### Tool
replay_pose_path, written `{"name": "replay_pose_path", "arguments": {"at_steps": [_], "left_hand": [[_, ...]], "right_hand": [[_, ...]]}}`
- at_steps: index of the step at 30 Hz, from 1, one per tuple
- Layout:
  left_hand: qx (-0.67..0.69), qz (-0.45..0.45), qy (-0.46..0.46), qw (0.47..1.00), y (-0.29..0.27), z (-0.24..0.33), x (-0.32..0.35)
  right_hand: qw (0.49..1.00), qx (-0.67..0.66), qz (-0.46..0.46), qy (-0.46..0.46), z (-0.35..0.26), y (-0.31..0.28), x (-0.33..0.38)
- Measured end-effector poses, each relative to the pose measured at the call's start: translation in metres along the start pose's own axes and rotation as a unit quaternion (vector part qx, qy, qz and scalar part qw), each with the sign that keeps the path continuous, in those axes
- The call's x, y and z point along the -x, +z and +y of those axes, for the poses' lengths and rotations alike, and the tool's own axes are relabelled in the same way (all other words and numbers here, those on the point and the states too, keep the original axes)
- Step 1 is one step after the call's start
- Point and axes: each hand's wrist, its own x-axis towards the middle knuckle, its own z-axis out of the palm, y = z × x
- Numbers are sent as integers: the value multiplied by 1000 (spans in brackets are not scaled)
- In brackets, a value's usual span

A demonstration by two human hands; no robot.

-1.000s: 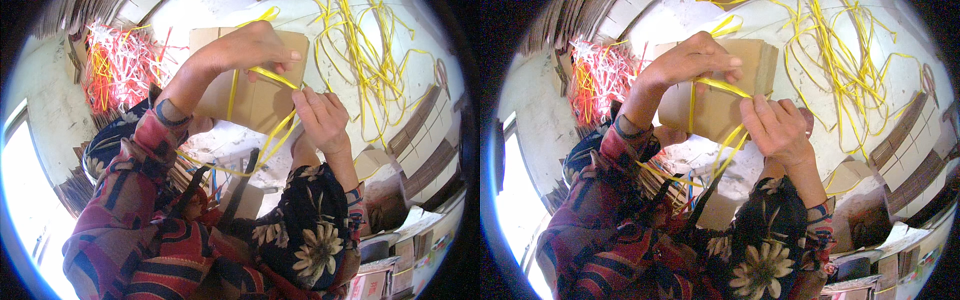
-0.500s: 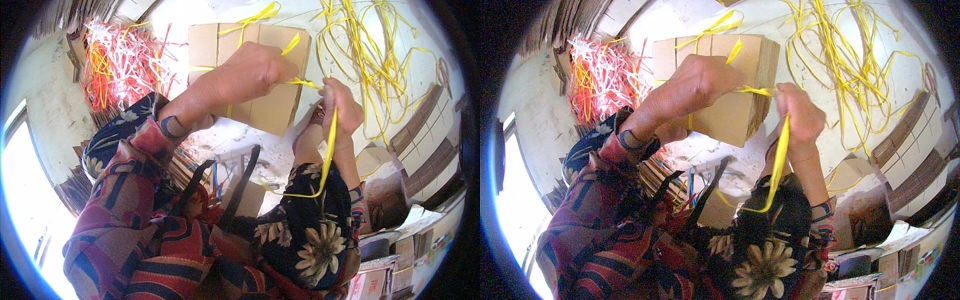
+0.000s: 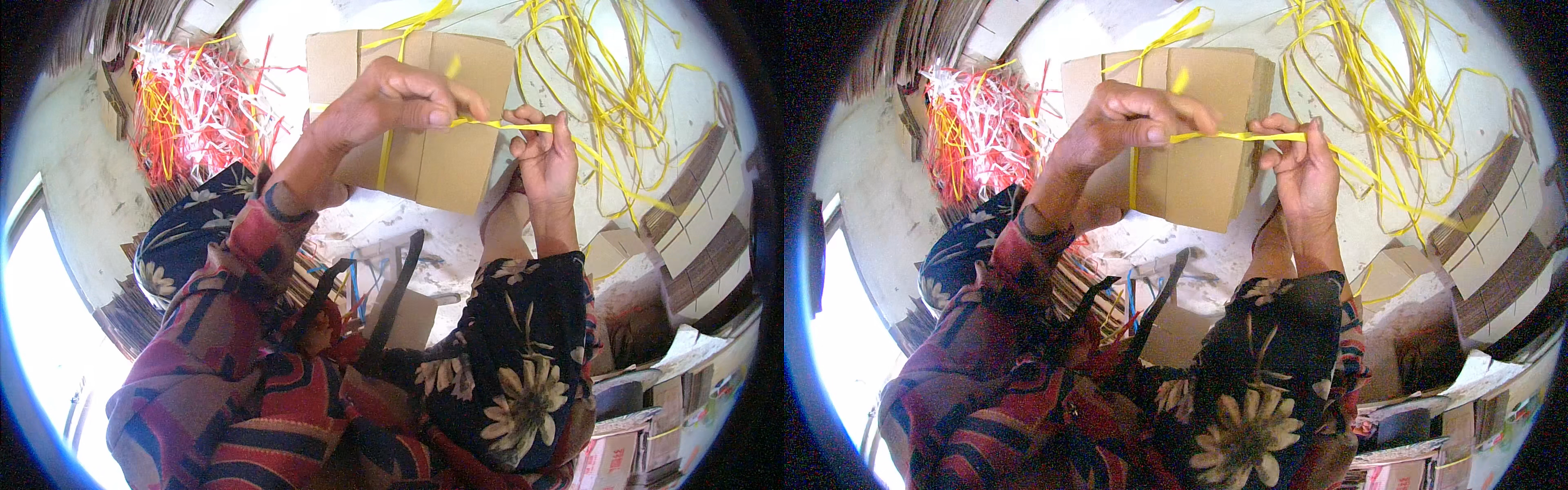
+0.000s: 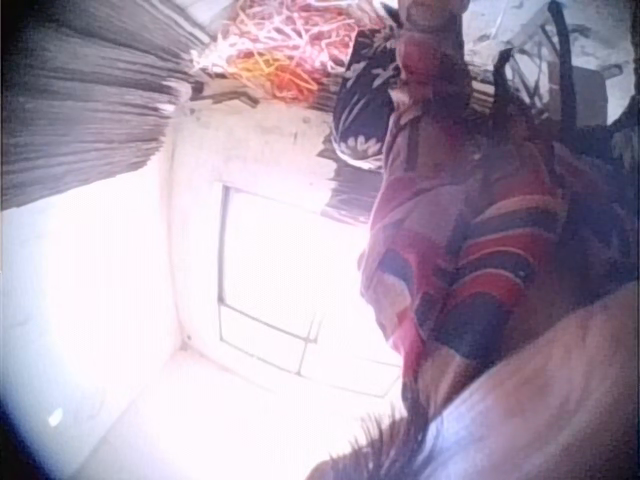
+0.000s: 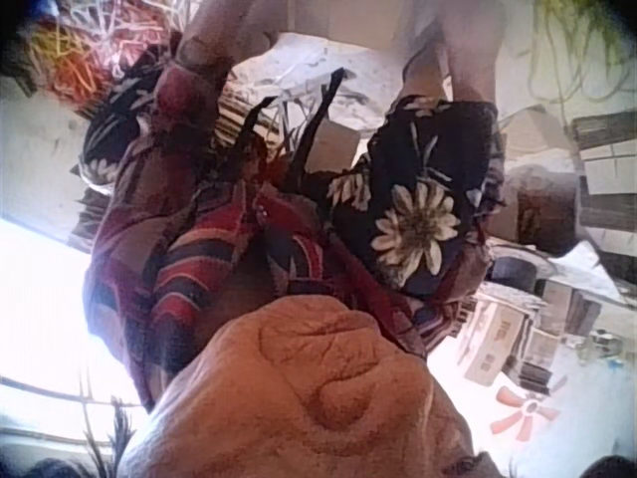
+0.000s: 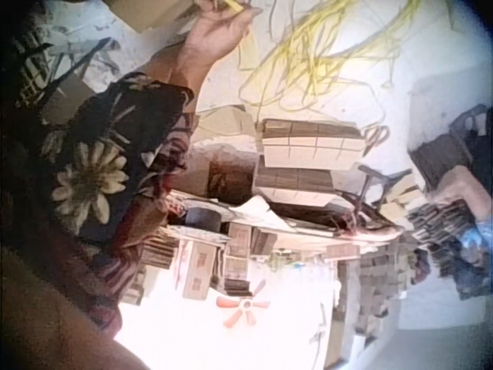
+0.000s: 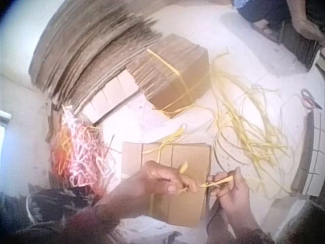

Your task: The person ties a stack of cardboard pieces with a yellow string, then picks up another stack, aligns the edges, and prepares to tie it. The task involves handling cardboard and string to create bundles.

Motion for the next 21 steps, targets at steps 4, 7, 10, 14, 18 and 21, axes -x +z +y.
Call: {"name": "replay_pose_path", "arguments": {"at_steps": [4, 7, 10, 14, 18, 21], "left_hand": [[63, -49, -56, 995, 7, -2, -14], [-28, -51, -82, 995, 13, 5, -22], [-144, -41, 17, 989, 22, -6, -28], [-278, -119, 68, 951, 4, -16, -15], [-352, -41, 199, 914, 11, -32, -15], [-356, 20, 202, 912, 14, -40, -9]], "right_hand": [[997, -37, -59, 43, -5, 4, -6], [993, -25, -107, 47, -6, 4, -15], [992, -16, -87, 85, -10, 14, -19], [982, 128, -13, 140, -27, -4, -32], [984, 91, -3, 154, -29, -31, -39], [994, 56, 12, 94, -20, -43, -19]]}}
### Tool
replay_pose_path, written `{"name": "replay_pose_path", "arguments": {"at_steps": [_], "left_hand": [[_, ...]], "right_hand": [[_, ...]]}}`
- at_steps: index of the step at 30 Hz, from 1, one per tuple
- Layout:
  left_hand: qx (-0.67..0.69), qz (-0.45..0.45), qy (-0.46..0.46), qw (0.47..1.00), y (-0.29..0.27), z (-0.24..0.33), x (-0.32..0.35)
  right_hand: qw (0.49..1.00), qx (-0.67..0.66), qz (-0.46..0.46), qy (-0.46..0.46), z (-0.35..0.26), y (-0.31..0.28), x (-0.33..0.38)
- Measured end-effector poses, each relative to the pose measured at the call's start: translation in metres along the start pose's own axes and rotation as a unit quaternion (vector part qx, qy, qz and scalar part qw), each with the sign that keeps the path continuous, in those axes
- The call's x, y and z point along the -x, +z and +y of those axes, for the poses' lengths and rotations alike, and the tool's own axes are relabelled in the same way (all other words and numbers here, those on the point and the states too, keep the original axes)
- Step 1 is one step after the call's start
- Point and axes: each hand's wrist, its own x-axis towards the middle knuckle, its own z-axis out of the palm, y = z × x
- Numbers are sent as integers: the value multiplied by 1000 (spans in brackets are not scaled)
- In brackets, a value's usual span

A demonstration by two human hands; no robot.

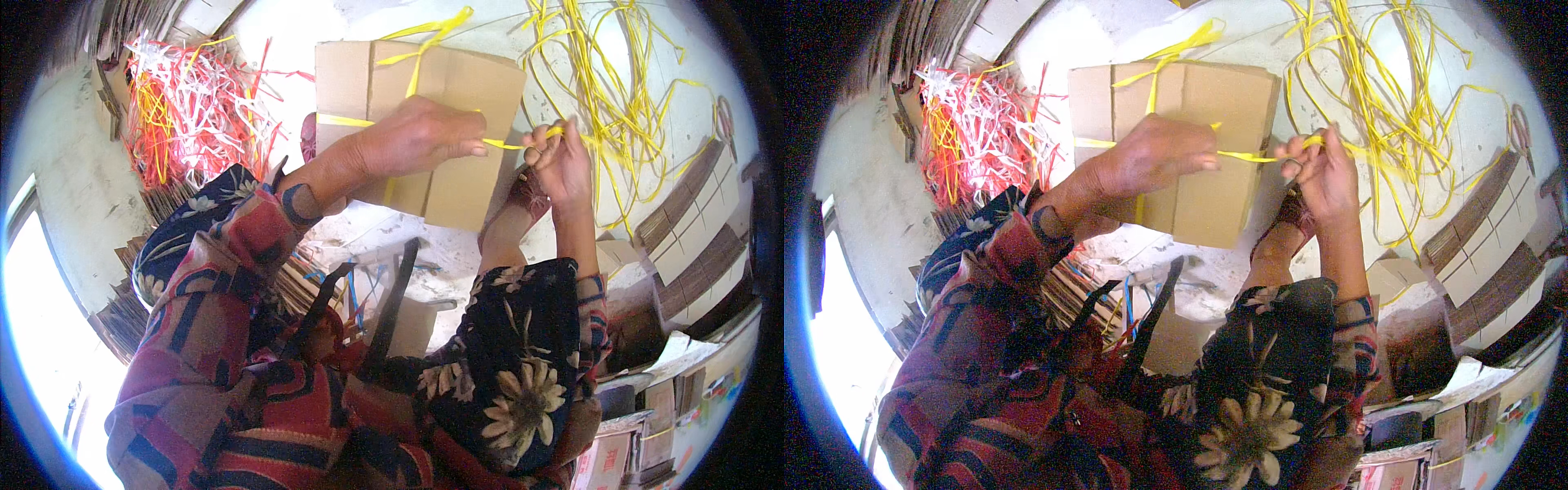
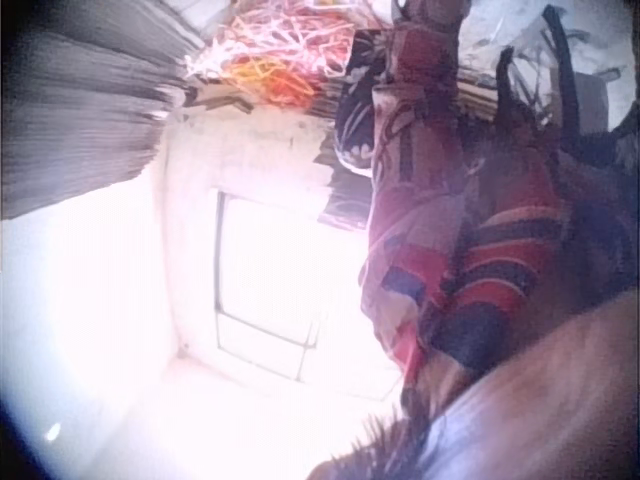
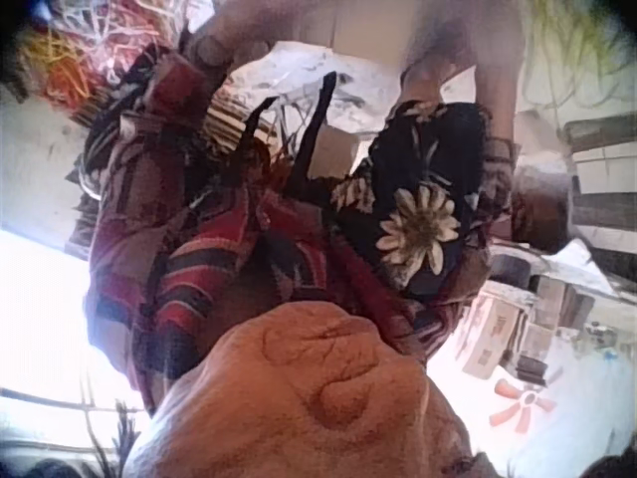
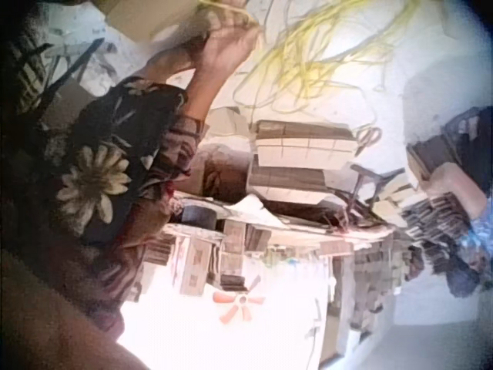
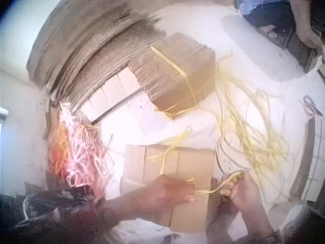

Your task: The person ties a stack of cardboard pieces with a yellow string, then picks up another stack, aligns the edges, and prepares to tie it. The task involves handling cardboard and string to create bundles.

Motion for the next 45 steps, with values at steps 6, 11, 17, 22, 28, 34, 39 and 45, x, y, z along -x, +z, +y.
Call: {"name": "replay_pose_path", "arguments": {"at_steps": [6, 11, 17, 22, 28, 34, 39, 45], "left_hand": [[2, -48, -37, 998, -2, 1, -7], [27, -31, -40, 998, 1, -3, -3], [25, -51, -61, 997, -7, 3, -7], [42, -58, -101, 992, -6, 7, -7], [102, -54, -122, 986, -14, 6, -8], [213, -40, -195, 957, -22, 11, -12], [338, -3, -204, 919, -24, 9, -11], [393, 28, -268, 879, -25, 12, -11]], "right_hand": [[961, 269, -3, 68, 16, -8, 50], [975, 212, -38, 48, 8, 23, 19], [892, 439, 5, -109, 9, 31, 13], [984, 131, -26, -119, 11, 68, 28], [992, 111, -24, -53, 16, 61, 13], [988, 149, 4, -31, 16, 60, 8], [987, 158, 15, -30, 18, 60, 4], [977, 206, 45, -12, 14, 62, 2]]}}
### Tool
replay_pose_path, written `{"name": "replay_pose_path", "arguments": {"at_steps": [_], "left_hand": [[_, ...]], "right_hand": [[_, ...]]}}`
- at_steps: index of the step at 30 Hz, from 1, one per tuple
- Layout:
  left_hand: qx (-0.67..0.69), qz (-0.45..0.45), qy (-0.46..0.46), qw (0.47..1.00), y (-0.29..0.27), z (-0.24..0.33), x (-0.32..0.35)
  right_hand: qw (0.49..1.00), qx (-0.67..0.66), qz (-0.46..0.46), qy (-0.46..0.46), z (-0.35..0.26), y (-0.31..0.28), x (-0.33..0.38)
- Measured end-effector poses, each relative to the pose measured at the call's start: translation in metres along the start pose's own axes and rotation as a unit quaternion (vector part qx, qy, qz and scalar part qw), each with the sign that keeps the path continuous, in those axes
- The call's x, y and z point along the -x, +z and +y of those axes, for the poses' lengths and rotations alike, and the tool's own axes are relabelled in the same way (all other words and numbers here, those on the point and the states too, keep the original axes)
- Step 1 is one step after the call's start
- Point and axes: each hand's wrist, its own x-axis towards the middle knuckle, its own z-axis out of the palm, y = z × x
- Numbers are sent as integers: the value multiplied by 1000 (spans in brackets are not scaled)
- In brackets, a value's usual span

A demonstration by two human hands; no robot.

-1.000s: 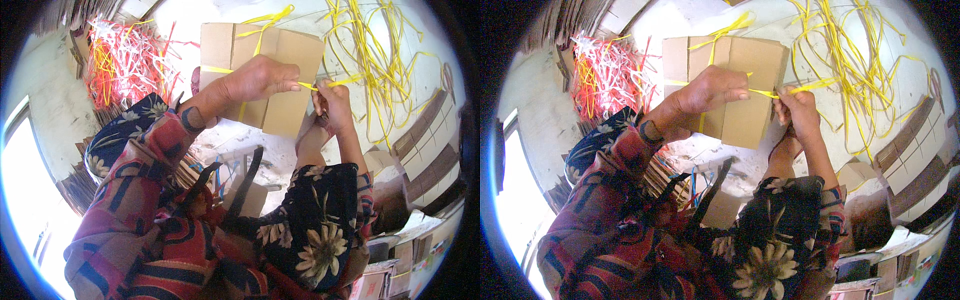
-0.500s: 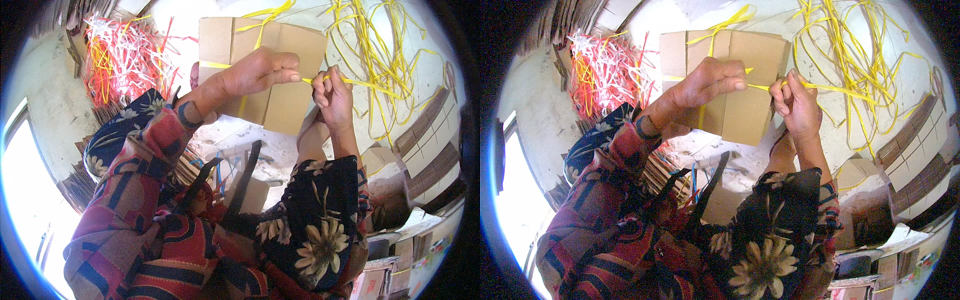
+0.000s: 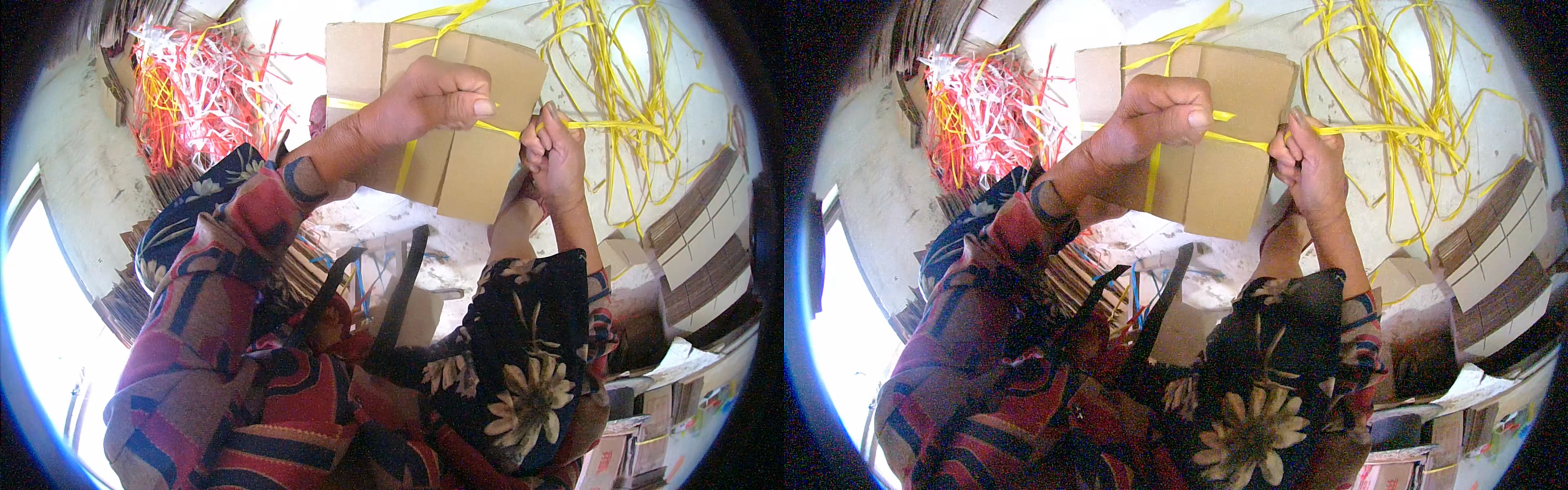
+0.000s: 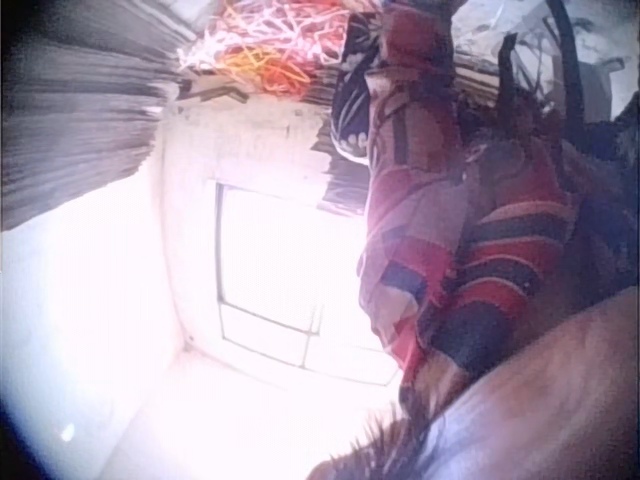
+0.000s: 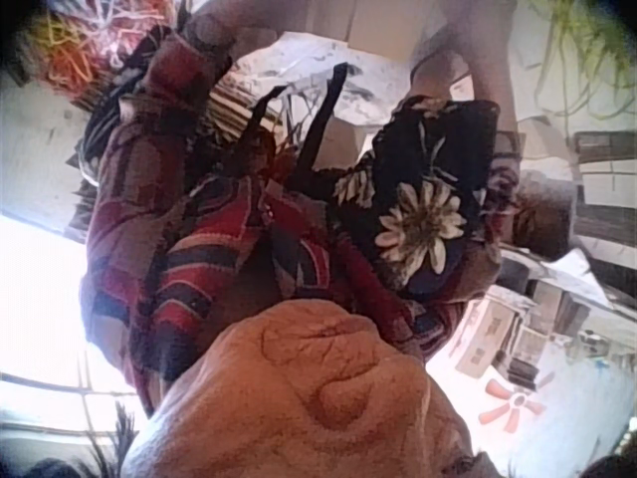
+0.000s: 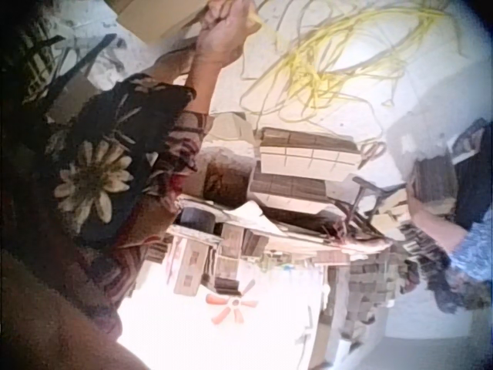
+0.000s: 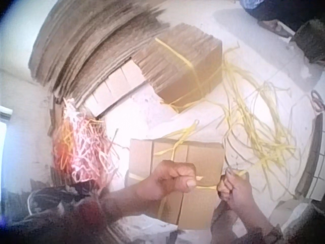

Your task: The person ties a stack of cardboard pieces with a yellow string, then picks up another stack, aligns the edges, and prepares to tie it. The task involves handling cardboard and string to create bundles.

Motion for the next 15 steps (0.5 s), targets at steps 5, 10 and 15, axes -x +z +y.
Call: {"name": "replay_pose_path", "arguments": {"at_steps": [5, 10, 15], "left_hand": [[11, -42, 26, 999, -5, -5, 0], [-199, -61, 198, 958, 39, 1, -19], [-245, -131, 171, 945, 76, -2, -76]], "right_hand": [[1000, -3, -12, -3, 5, -5, -3], [999, 19, 42, -4, 13, 0, -18], [998, -18, -63, 5, 32, -20, -26]]}}
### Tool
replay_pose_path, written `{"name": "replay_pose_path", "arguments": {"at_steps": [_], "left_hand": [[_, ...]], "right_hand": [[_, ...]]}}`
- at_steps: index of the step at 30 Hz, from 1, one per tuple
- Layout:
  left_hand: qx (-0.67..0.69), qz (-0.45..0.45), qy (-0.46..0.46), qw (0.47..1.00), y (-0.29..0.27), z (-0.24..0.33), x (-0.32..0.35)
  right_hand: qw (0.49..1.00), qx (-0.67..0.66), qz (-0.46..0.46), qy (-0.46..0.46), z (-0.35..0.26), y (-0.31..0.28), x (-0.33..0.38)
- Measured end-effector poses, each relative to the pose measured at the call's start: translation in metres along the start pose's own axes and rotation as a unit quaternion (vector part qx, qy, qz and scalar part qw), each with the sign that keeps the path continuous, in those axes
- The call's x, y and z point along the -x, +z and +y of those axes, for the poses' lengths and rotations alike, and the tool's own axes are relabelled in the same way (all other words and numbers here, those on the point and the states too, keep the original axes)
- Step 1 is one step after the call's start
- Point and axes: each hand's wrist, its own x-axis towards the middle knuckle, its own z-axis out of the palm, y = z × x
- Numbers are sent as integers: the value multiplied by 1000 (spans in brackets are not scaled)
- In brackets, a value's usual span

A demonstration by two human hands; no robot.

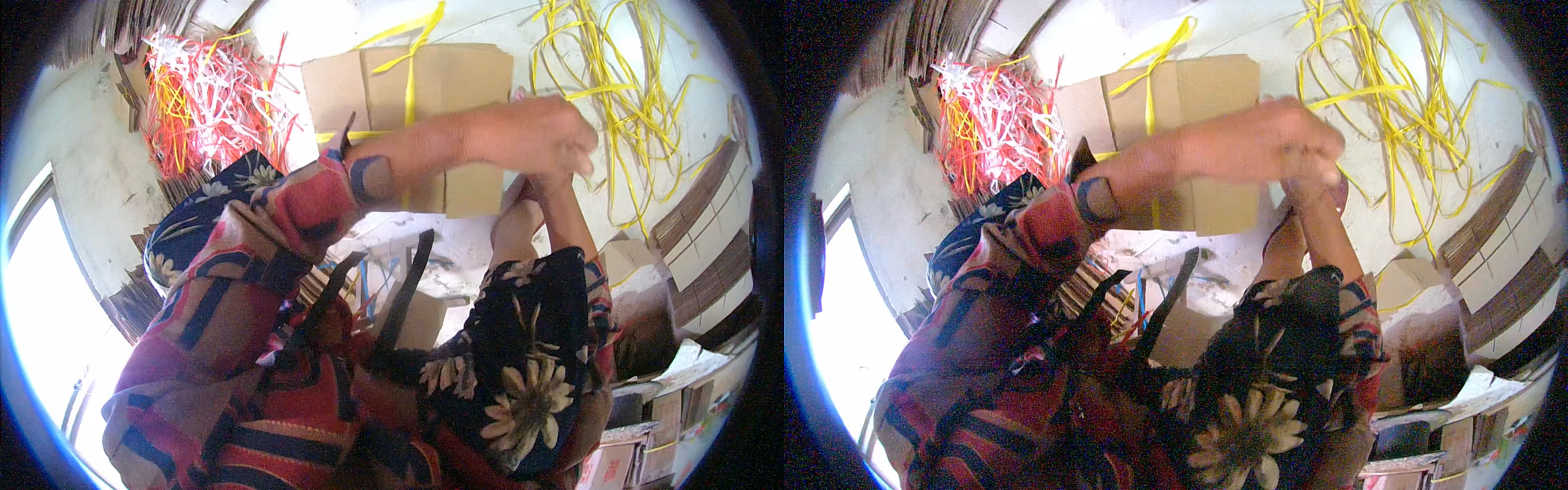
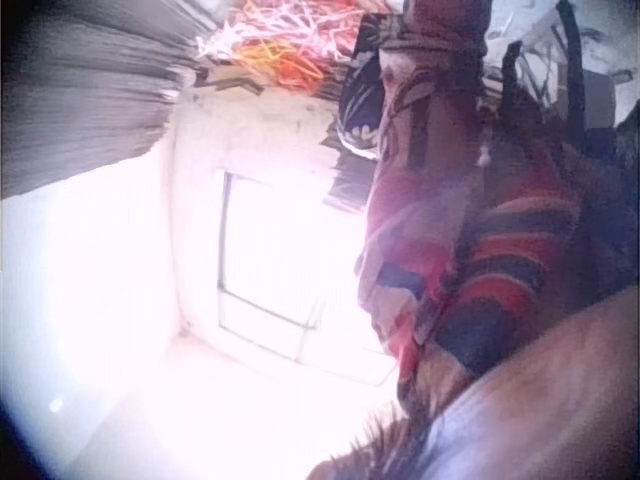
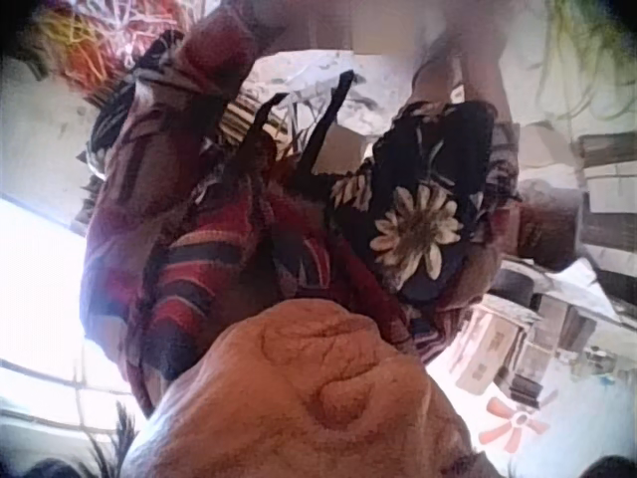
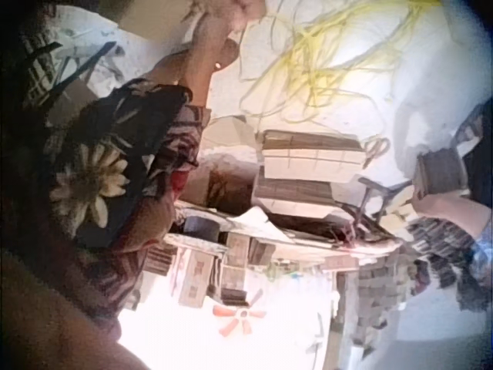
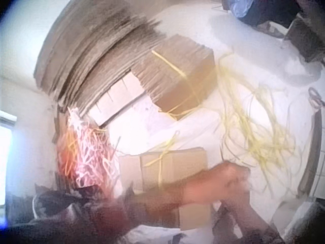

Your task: The person ties a stack of cardboard pieces with a yellow string, then picks up another stack, aligns the edges, and prepares to tie it. The task involves handling cardboard and string to create bundles.

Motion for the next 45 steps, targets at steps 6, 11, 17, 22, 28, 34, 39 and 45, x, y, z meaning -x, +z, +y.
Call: {"name": "replay_pose_path", "arguments": {"at_steps": [6, 11, 17, 22, 28, 34, 39, 45], "left_hand": [[-25, -40, -138, 989, -49, -10, -18], [-158, -77, -63, 982, -44, -4, -31], [-111, -183, -158, 964, -76, -2, 21], [-226, -115, -81, 964, -65, 19, 32], [-275, 47, -43, 959, -57, 11, 46], [-492, 118, 15, 862, -38, 21, 70], [-496, 102, -60, 860, -19, 12, 80], [-358, 161, -142, 909, -16, -8, 86]], "right_hand": [[987, -128, -91, -45, -18, 40, 16], [992, -88, -53, -76, -6, 27, 14], [991, -99, -83, -44, -8, 29, 20], [987, -88, -122, -48, -4, 24, 18], [981, -144, -126, -38, -3, 20, 15], [971, -231, -52, -25, -2, 30, 11], [981, -190, -27, -19, -1, 32, 10], [979, -188, -75, -14, -5, 28, 9]]}}
